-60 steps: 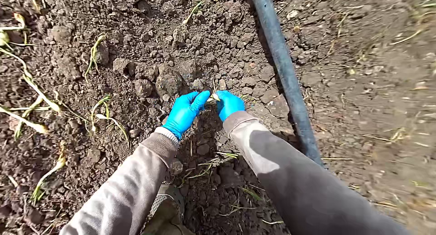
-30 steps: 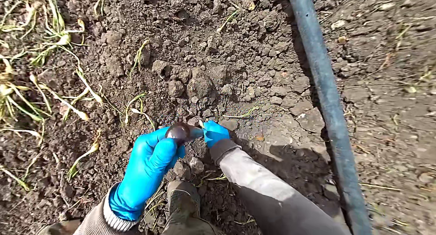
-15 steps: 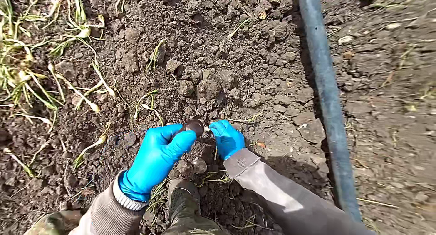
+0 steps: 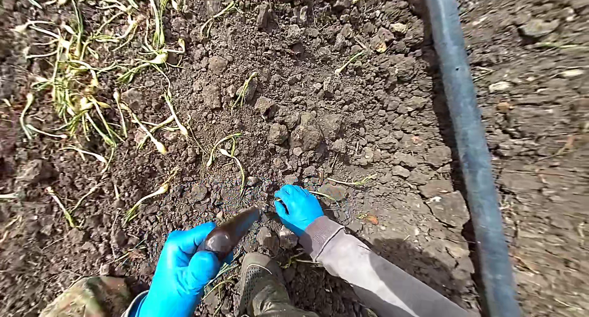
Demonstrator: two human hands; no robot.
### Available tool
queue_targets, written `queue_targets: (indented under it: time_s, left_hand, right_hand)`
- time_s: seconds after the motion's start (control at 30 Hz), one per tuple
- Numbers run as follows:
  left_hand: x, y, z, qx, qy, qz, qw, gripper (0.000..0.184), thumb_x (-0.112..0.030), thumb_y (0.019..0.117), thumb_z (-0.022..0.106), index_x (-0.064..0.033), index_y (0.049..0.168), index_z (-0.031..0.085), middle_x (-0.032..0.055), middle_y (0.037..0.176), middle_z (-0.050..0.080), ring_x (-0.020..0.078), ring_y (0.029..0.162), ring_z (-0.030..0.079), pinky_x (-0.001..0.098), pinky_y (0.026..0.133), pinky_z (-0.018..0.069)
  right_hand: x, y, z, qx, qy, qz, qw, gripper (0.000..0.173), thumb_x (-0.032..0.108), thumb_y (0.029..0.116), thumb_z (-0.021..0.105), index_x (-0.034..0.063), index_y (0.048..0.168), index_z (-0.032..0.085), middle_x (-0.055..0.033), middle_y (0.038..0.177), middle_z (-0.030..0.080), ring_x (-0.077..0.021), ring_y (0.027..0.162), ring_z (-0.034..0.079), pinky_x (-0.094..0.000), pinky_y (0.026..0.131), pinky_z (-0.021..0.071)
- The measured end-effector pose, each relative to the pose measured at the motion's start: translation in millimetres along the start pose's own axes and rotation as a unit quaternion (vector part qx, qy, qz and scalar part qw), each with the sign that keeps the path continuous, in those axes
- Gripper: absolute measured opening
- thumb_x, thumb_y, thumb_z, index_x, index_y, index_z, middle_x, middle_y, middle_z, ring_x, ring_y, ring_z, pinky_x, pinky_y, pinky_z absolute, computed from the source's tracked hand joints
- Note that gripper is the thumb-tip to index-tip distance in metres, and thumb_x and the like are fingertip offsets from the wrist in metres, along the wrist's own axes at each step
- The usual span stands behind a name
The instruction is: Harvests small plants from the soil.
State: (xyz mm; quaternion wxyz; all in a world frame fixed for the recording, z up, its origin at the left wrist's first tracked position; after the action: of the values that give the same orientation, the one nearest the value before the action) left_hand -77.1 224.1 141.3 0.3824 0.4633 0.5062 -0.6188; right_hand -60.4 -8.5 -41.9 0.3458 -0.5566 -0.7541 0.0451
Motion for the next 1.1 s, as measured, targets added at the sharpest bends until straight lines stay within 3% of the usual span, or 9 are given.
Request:
queue_targets:
  time_s: [0.1,0.2,0.27,0.47,0.57,0.63,0.8,0.97,1.1]
  left_hand:
    - [53,-4,-2,-0.034,0.017,-0.047,0.998,0.063,-0.072,0.0958,0.046,-0.0153,0.082,0.069,-0.0067,0.063,0.060,0.0001,0.051,0.052,0.0171,0.047,0.0439]
    - [58,-13,-12,-0.046,-0.016,-0.063,0.997,0.065,-0.073,0.0958,0.045,-0.0136,0.086,0.070,-0.0060,0.066,0.061,0.0020,0.054,0.055,0.0186,0.051,0.0473]
    - [38,-21,-29,-0.058,-0.029,-0.042,0.997,0.062,-0.071,0.0964,0.045,-0.0162,0.088,0.072,-0.0064,0.066,0.063,-0.0001,0.053,0.055,0.0165,0.049,0.0458]
    - [-57,-33,-86,-0.054,-0.070,0.005,0.996,0.065,-0.086,0.0845,0.044,-0.0265,0.084,0.072,-0.0086,0.062,0.059,0.0017,0.052,0.056,0.0195,0.049,0.0450]
    - [-88,-7,-67,-0.017,-0.042,0.021,0.999,0.067,-0.084,0.0859,0.042,-0.0223,0.077,0.067,-0.0054,0.059,0.057,0.0048,0.050,0.056,0.0214,0.047,0.0453]
    - [-59,15,-44,0.003,-0.018,0.024,1.000,0.062,-0.072,0.0957,0.046,-0.0163,0.086,0.071,-0.0020,0.062,0.061,0.0037,0.049,0.054,0.0182,0.044,0.0443]
    - [90,25,2,-0.039,-0.038,-0.164,0.985,0.062,-0.066,0.0991,0.049,-0.0108,0.076,0.064,-0.0008,0.053,0.047,0.0058,0.041,0.038,0.0199,0.040,0.0314]
    - [34,-6,-27,-0.069,-0.056,-0.098,0.991,0.065,-0.075,0.0941,0.045,-0.0160,0.079,0.067,-0.0055,0.055,0.052,-0.0005,0.043,0.043,0.0150,0.040,0.0346]
    - [14,-44,-54,-0.116,-0.057,-0.034,0.991,0.063,-0.073,0.0962,0.044,-0.0171,0.081,0.070,-0.0079,0.057,0.054,-0.0021,0.046,0.046,0.0148,0.043,0.0378]
  right_hand:
    - [33,26,-24,-0.170,0.024,-0.014,0.985,0.030,0.032,0.0973,0.063,0.0079,0.108,0.077,-0.0137,0.110,0.074,-0.0334,0.105,0.071,-0.0530,0.087,0.0578]
    - [78,77,-45,-0.051,0.054,0.076,0.994,0.047,0.047,0.1020,0.061,0.0054,0.121,0.071,-0.0176,0.122,0.068,-0.0368,0.118,0.064,-0.0553,0.098,0.0524]
    - [95,101,-47,0.027,0.053,0.117,0.991,0.035,0.035,0.1048,0.058,0.0063,0.124,0.068,-0.0181,0.128,0.065,-0.0365,0.123,0.062,-0.0541,0.101,0.0508]
    - [69,42,-24,-0.175,0.084,-0.032,0.980,0.016,0.018,0.0995,0.068,0.0103,0.109,0.078,-0.0131,0.102,0.075,-0.0325,0.098,0.074,-0.0538,0.082,0.0599]
    - [34,5,-25,-0.140,0.060,-0.031,0.988,0.014,0.016,0.0982,0.069,0.0120,0.107,0.079,-0.0110,0.101,0.074,-0.0299,0.098,0.072,-0.0516,0.082,0.0597]
    - [22,-7,-33,-0.128,0.045,-0.036,0.990,0.013,0.016,0.0973,0.069,0.0117,0.104,0.079,-0.0112,0.100,0.074,-0.0303,0.098,0.072,-0.0522,0.083,0.0596]
    - [39,-1,-38,-0.173,0.020,-0.104,0.979,0.011,0.012,0.0940,0.070,0.0117,0.099,0.080,-0.0094,0.096,0.074,-0.0289,0.094,0.072,-0.0488,0.081,0.0598]
    - [53,17,27,0.093,-0.059,-0.100,0.989,0.016,0.010,0.0944,0.067,0.0094,0.106,0.078,-0.0139,0.108,0.073,-0.0340,0.108,0.068,-0.0523,0.091,0.0559]
    - [67,15,24,-0.071,-0.054,-0.166,0.982,0.026,0.028,0.0956,0.062,0.0085,0.094,0.078,-0.0111,0.098,0.073,-0.0311,0.097,0.071,-0.0491,0.080,0.0586]
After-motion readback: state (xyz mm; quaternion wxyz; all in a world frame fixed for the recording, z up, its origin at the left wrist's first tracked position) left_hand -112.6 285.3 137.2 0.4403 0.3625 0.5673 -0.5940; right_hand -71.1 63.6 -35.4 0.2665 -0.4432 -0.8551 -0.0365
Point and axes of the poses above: each hand's wrist, its own y-axis towards the middle knuckle, its own z-axis out of the palm, x = y × z, the point moved 4 cm from there along y, towards the middle knuckle
